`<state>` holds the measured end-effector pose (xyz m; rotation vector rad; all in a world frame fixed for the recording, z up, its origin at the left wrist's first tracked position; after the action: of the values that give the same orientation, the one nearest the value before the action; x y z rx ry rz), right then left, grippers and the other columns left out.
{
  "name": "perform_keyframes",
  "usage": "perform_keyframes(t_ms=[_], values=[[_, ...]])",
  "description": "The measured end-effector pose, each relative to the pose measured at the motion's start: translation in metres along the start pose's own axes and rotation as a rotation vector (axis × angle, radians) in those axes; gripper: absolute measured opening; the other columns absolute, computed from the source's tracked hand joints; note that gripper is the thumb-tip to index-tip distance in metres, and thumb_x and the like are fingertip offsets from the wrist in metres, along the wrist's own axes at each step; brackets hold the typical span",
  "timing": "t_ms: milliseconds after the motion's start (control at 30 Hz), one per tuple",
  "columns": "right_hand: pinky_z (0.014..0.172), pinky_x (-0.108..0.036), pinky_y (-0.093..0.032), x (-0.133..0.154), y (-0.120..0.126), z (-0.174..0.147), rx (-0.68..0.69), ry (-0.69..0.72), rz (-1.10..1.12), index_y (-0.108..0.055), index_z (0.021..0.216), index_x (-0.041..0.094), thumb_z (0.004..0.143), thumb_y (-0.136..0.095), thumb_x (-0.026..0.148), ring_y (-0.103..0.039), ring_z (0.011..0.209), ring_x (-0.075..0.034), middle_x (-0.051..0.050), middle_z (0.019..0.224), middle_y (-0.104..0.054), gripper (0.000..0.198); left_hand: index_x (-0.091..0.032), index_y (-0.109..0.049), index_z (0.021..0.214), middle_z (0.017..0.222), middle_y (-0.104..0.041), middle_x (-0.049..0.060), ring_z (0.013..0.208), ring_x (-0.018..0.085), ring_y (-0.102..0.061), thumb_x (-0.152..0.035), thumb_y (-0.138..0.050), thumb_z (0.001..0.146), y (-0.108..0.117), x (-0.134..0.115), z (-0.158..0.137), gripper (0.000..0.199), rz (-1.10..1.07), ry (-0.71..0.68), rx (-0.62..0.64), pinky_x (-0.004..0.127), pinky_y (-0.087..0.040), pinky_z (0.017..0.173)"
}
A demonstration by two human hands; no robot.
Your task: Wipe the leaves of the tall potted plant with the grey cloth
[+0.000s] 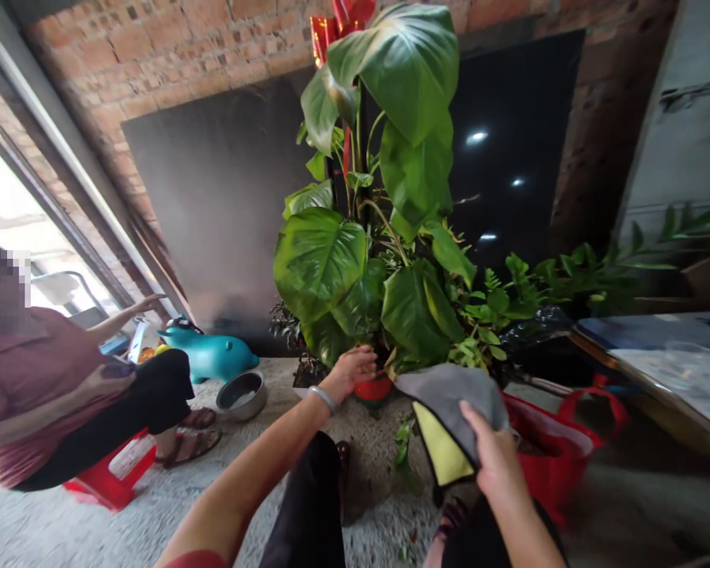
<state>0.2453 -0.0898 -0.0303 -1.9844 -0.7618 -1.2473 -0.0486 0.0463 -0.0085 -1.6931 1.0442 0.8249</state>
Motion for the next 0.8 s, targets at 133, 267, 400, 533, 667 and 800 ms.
perform_keyframes(t_ms=[133,267,400,533,667,800], values=[[0.088,-0.037,-0.064,0.095,-0.005,-0.003,-0.217,0.271,0.382,-0.071,0.099,0.016,0.051,-0.088,0.048,-0.071,0.114,-0.030,-0.014,0.121,-0.076,0.060,-0.021,-0.065,0.095,0.081,-0.072,0.001,0.071,0.017,-0.067,-0.009,-0.078,0.071,0.028,-0.052,-0.003,0.030,-0.088,-0.139,-0.056,0.033,-0.056,0.081],[0.097,-0.040,-0.059,0.157,-0.093,-0.024,-0.039,0.550,0.362,-0.072,0.097,0.014,0.058,-0.085,0.048,-0.071,0.113,-0.030,-0.015,0.117,-0.077,0.054,-0.018,-0.066,0.086,0.076,-0.071,0.003,0.069,0.017,-0.066,-0.017,-0.074,0.082,0.000,-0.072,-0.002,0.009,-0.142,-0.172,0.019,0.036,-0.057,0.083],[0.098,-0.045,-0.058,0.095,-0.148,-0.041,0.331,0.404,-0.072,-0.075,0.080,0.017,0.057,-0.088,0.045,-0.075,0.102,-0.035,-0.015,0.092,-0.080,0.038,-0.017,-0.066,0.077,0.066,-0.069,0.003,0.062,0.017,-0.064,-0.022,-0.074,0.083,-0.012,-0.058,-0.001,0.011,-0.160,-0.108,0.019,0.031,-0.057,0.075],[0.096,-0.048,-0.059,0.048,-0.107,-0.055,0.552,0.352,-0.262,-0.080,0.086,0.019,0.058,-0.090,0.047,-0.076,0.097,-0.036,-0.011,0.091,-0.081,0.041,-0.016,-0.069,0.082,0.072,-0.073,0.006,0.063,0.019,-0.066,-0.025,-0.075,0.084,0.007,-0.055,-0.003,0.011,-0.165,-0.073,0.046,0.034,-0.058,0.074],[0.085,-0.043,-0.063,0.098,-0.058,-0.038,0.205,0.334,-0.126,-0.075,0.090,0.017,0.052,-0.095,0.045,-0.075,0.092,-0.031,-0.010,0.090,-0.079,0.051,-0.017,-0.069,0.086,0.072,-0.071,0.006,0.069,0.021,-0.068,-0.026,-0.072,0.089,0.016,-0.060,-0.006,0.010,-0.180,-0.064,0.057,0.039,-0.058,0.082],[0.093,-0.037,-0.061,0.162,-0.071,-0.044,-0.188,0.593,0.301,-0.069,0.112,0.016,0.071,-0.082,0.046,-0.070,0.113,-0.025,-0.009,0.115,-0.076,0.053,-0.017,-0.069,0.088,0.076,-0.074,0.008,0.075,0.023,-0.070,-0.025,-0.071,0.090,-0.004,-0.052,-0.010,0.009,-0.188,-0.034,0.128,0.042,-0.057,0.088]])
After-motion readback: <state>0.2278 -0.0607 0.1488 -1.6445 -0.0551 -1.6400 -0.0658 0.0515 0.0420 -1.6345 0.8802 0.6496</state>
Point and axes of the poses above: each hand's wrist, its own z-axis towards the middle knuckle, its own y-axis out of the back of the hand, x = y × z, the point moved 8 cm from there along z, towards the middle knuckle
